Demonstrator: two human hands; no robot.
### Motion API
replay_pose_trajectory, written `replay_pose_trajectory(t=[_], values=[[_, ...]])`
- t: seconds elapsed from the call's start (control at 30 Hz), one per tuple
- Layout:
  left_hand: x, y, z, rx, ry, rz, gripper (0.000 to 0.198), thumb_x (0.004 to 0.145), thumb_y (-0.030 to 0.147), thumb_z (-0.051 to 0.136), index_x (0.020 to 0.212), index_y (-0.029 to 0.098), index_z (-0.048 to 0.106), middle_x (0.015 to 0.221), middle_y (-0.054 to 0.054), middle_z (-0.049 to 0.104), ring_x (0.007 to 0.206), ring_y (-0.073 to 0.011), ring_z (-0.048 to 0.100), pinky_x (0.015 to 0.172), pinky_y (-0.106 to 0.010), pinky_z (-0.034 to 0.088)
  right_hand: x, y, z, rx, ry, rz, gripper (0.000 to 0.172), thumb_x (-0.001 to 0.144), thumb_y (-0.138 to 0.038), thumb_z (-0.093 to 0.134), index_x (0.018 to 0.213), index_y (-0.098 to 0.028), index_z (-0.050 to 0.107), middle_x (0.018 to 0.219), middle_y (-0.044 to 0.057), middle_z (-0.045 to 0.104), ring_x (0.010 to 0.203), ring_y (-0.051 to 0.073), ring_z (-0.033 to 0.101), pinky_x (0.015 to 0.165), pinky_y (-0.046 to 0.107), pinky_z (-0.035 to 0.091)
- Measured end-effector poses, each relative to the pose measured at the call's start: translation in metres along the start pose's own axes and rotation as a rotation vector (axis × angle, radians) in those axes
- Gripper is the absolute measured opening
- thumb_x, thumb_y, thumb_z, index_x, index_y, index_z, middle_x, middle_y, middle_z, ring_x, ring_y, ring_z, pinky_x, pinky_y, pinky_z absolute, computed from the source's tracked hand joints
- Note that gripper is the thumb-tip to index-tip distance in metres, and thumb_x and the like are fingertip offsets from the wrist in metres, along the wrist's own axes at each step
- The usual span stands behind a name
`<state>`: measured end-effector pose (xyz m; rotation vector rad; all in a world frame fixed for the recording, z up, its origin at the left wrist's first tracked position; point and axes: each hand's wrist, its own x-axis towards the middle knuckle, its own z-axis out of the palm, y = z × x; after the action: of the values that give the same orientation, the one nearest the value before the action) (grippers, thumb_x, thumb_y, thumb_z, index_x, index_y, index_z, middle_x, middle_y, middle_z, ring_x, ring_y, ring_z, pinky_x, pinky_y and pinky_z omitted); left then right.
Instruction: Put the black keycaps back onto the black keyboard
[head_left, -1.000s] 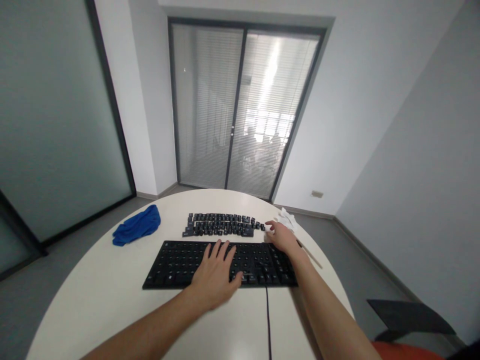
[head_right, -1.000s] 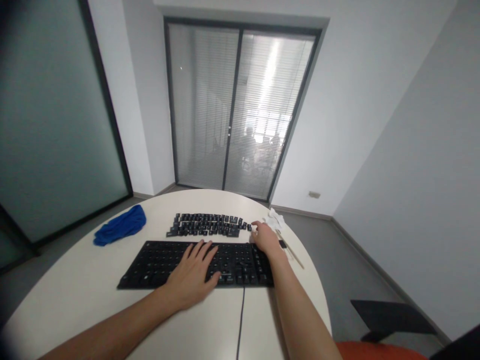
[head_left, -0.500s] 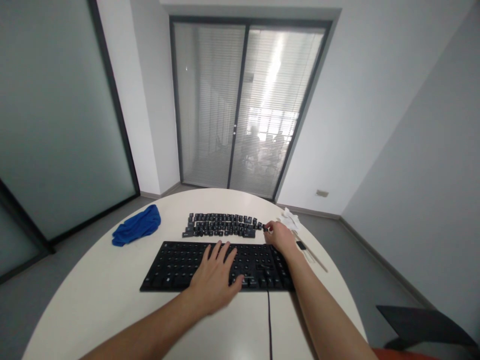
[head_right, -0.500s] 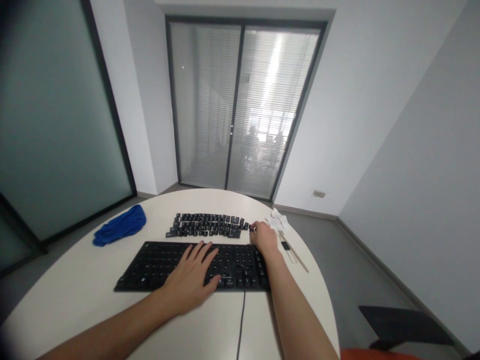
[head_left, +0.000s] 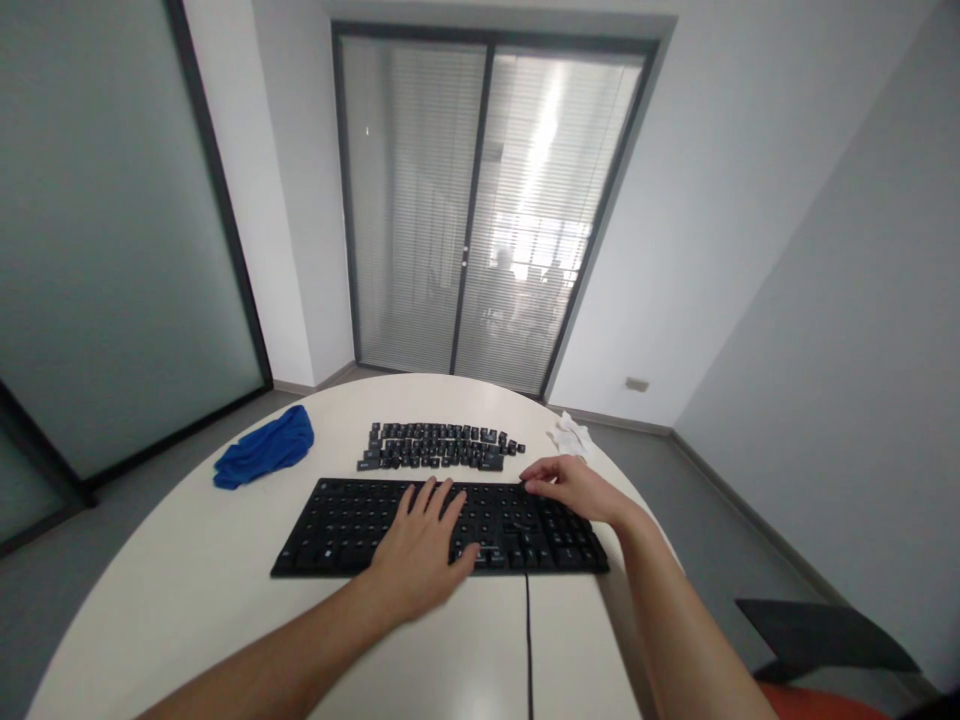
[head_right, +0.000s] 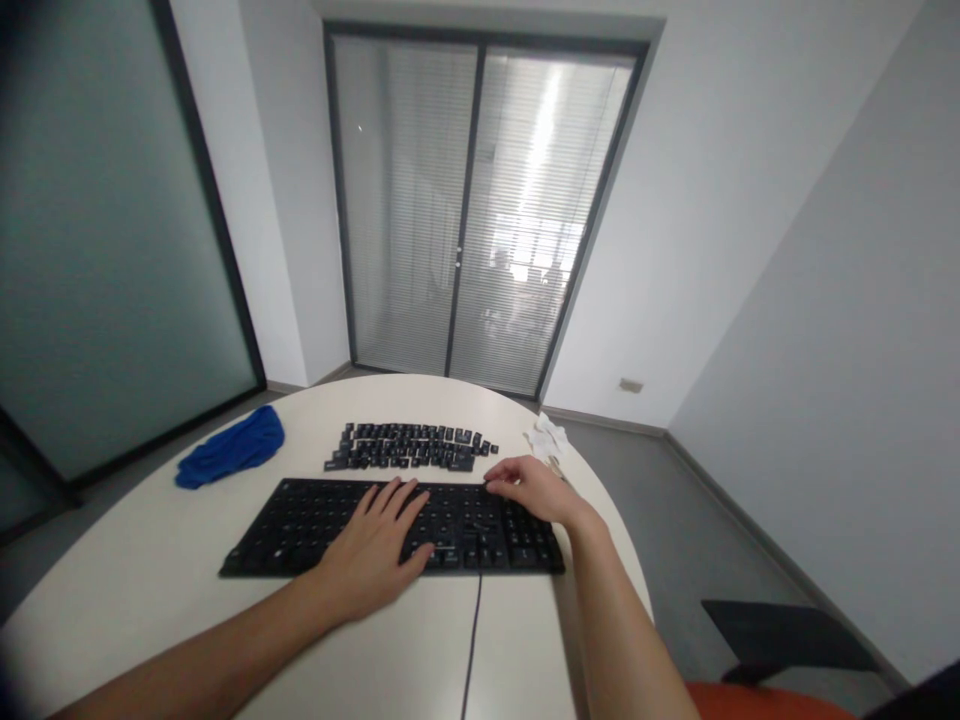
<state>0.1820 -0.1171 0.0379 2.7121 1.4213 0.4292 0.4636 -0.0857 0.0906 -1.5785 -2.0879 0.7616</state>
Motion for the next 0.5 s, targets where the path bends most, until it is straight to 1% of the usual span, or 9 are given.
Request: replay_pose_trajectory(t=[0.07,0.17,0.27,0.5], values=[[-0.0001,0.0004,-0.0002,0.002,0.003,0.000,0.064,0.092,0.053,0.043,0.146,0.019,0.043,0.155,-0.012,0.036,0.144,-0.0349,0.028,0.116,-0.056,0.020,-0.0055,-0.0042,-0.0031,0.067,-0.114,0.029,0.039,0.082,-0.048,0.063,0.101,-0.015,0.073,0.092,0.006,0.076,0.084,0.021,0.067,0.077,0.031,0.050],[-0.0001,0.0009,-0.0008,0.006,0.006,-0.002,0.064,0.092,0.054,0.044,0.146,0.019,0.043,0.155,-0.013,0.037,0.144,-0.0348,0.028,0.117,-0.057,0.019,-0.0090,-0.0037,-0.0052,0.111,-0.189,0.048,0.041,0.079,-0.049,0.065,0.100,-0.015,0.074,0.089,0.006,0.076,0.080,0.020,0.066,0.073,0.030,0.049],[0.0000,0.0005,-0.0004,0.010,-0.004,-0.004,0.064,0.092,0.054,0.043,0.145,0.018,0.044,0.155,-0.013,0.037,0.144,-0.0352,0.028,0.116,-0.057,0.020,-0.0095,-0.0001,-0.0055,0.097,-0.217,0.055,0.040,0.078,-0.048,0.067,0.098,-0.015,0.075,0.086,0.005,0.076,0.076,0.019,0.064,0.070,0.029,0.047],[-0.0002,-0.0006,0.0029,0.001,0.016,0.006,0.064,0.092,0.054,0.042,0.145,0.020,0.043,0.155,-0.012,0.037,0.143,-0.0356,0.028,0.117,-0.056,0.019,-0.0075,-0.0019,-0.0043,0.026,-0.188,0.076,0.036,0.074,-0.045,0.069,0.095,-0.017,0.077,0.084,0.005,0.076,0.076,0.020,0.063,0.068,0.029,0.046]])
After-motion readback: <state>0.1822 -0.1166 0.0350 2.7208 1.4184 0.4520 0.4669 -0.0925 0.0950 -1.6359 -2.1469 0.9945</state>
